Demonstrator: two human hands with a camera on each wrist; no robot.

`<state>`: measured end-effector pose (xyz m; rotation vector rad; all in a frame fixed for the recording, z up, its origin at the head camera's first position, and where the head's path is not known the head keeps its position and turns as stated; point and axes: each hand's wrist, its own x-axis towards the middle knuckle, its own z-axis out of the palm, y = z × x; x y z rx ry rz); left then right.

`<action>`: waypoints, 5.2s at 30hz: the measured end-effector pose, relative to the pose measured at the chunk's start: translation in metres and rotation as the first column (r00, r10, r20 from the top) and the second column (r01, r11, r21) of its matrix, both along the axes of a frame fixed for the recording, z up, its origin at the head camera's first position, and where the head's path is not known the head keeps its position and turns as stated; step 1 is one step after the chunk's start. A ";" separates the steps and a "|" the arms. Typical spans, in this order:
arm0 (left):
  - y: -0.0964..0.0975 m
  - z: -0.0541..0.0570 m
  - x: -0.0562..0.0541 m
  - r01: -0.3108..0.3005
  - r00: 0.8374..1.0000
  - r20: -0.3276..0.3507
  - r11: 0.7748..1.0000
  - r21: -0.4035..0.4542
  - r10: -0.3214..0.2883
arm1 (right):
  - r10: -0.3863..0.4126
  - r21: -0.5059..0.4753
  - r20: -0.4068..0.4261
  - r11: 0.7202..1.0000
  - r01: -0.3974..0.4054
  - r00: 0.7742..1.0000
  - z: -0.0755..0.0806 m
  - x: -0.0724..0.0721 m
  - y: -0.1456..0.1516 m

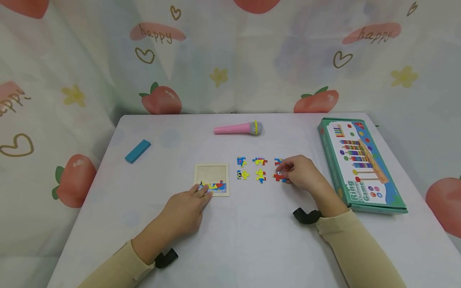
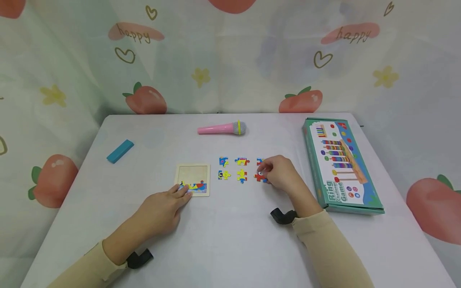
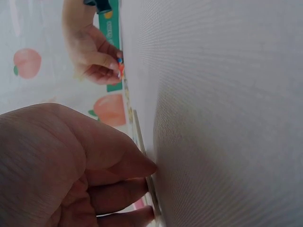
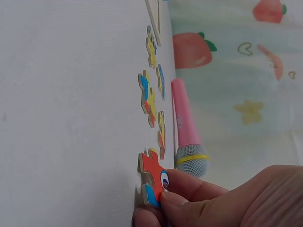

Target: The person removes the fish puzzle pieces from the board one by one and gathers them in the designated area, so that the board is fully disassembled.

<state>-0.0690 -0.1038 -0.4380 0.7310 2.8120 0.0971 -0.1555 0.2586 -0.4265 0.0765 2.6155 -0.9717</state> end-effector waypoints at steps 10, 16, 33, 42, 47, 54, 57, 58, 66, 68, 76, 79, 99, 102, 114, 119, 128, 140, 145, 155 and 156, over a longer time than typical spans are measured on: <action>0.000 0.001 0.001 -0.002 1.000 0.000 1.000 -0.001 0.002 | 0.028 0.097 -0.079 0.995 -0.021 0.996 -0.006 0.001 -0.001; -0.001 0.002 0.002 0.000 1.000 -0.002 1.000 0.005 0.000 | 0.002 0.095 -0.083 0.995 0.006 0.997 -0.011 0.002 -0.002; -0.001 0.000 0.001 -0.005 1.000 0.015 1.000 0.000 0.005 | -0.063 0.113 -0.106 0.991 0.075 0.992 -0.008 0.002 -0.005; -0.001 0.001 0.002 0.017 1.000 0.002 1.000 0.003 -0.017 | -0.018 0.085 -0.169 0.996 0.033 0.985 0.001 0.000 -0.030; -0.001 0.000 0.002 0.029 0.999 -0.013 1.000 0.000 -0.029 | -0.001 0.007 -0.179 1.000 0.003 0.984 0.007 0.001 -0.058; -0.002 0.002 -0.002 0.030 0.999 -0.023 0.999 0.028 -0.029 | 0.071 -0.099 -0.217 0.991 -0.095 0.974 0.012 0.005 -0.099; -0.004 0.001 -0.004 0.027 0.999 -0.034 0.997 0.068 -0.025 | 0.128 -0.130 -0.206 0.979 -0.157 0.970 0.008 0.008 -0.117; -0.005 0.001 -0.004 0.025 0.999 -0.039 0.996 0.081 -0.022 | 0.150 -0.140 -0.205 0.974 -0.181 0.967 0.005 0.009 -0.122; -0.014 -0.001 -0.004 0.027 0.998 -0.068 0.988 0.150 -0.017 | 0.253 -0.206 -0.199 0.934 -0.292 0.947 -0.011 0.007 -0.161; -0.017 -0.001 -0.004 0.034 0.997 -0.071 0.989 0.145 -0.024 | 0.268 -0.223 -0.190 0.925 -0.308 0.944 -0.015 0.007 -0.168; -0.032 -0.002 -0.001 0.005 1.000 -0.022 0.997 0.083 -0.003 | 0.318 -0.236 -0.190 0.904 -0.357 0.929 -0.023 0.007 -0.185; -0.036 -0.003 0.000 -0.009 1.000 0.017 0.995 0.097 0.007 | 0.350 -0.216 -0.166 0.899 -0.380 0.922 -0.023 0.007 -0.190; -0.040 -0.002 0.001 0.004 0.999 0.042 0.987 0.162 -0.011 | 0.414 0.023 -0.142 0.909 -0.415 0.899 -0.021 0.017 -0.208; -0.040 -0.002 0.001 -0.006 0.999 0.051 0.988 0.157 -0.002 | 0.420 0.041 -0.140 0.908 -0.418 0.897 -0.020 0.018 -0.210; -0.038 -0.001 0.001 -0.007 0.999 0.049 0.987 0.160 -0.001 | 0.428 0.041 -0.120 0.904 -0.426 0.896 -0.018 0.020 -0.210; -0.038 0.003 0.002 -0.009 0.998 0.062 0.987 0.161 -0.001 | 0.408 0.025 -0.113 0.913 -0.408 0.906 -0.020 0.022 -0.211; -0.037 0.004 0.001 -0.005 0.998 0.057 0.988 0.156 -0.004 | 0.402 0.025 -0.137 0.915 -0.403 0.905 -0.019 0.023 -0.211; -0.035 0.005 0.001 -0.021 0.997 0.073 0.988 0.151 0.010 | 0.397 0.038 -0.130 0.918 -0.395 0.909 -0.020 0.023 -0.212; -0.036 0.004 0.001 -0.021 0.997 0.073 0.988 0.150 0.011 | 0.394 0.038 -0.139 0.919 -0.392 0.909 -0.021 0.022 -0.212; -0.036 0.000 0.000 -0.020 0.998 0.067 0.989 0.147 0.010 | 0.370 -0.019 -0.161 0.926 -0.378 0.915 -0.024 0.023 -0.209; -0.036 -0.001 0.000 -0.019 0.998 0.067 0.989 0.144 0.010 | 0.362 -0.035 -0.160 0.928 -0.371 0.918 -0.024 0.023 -0.209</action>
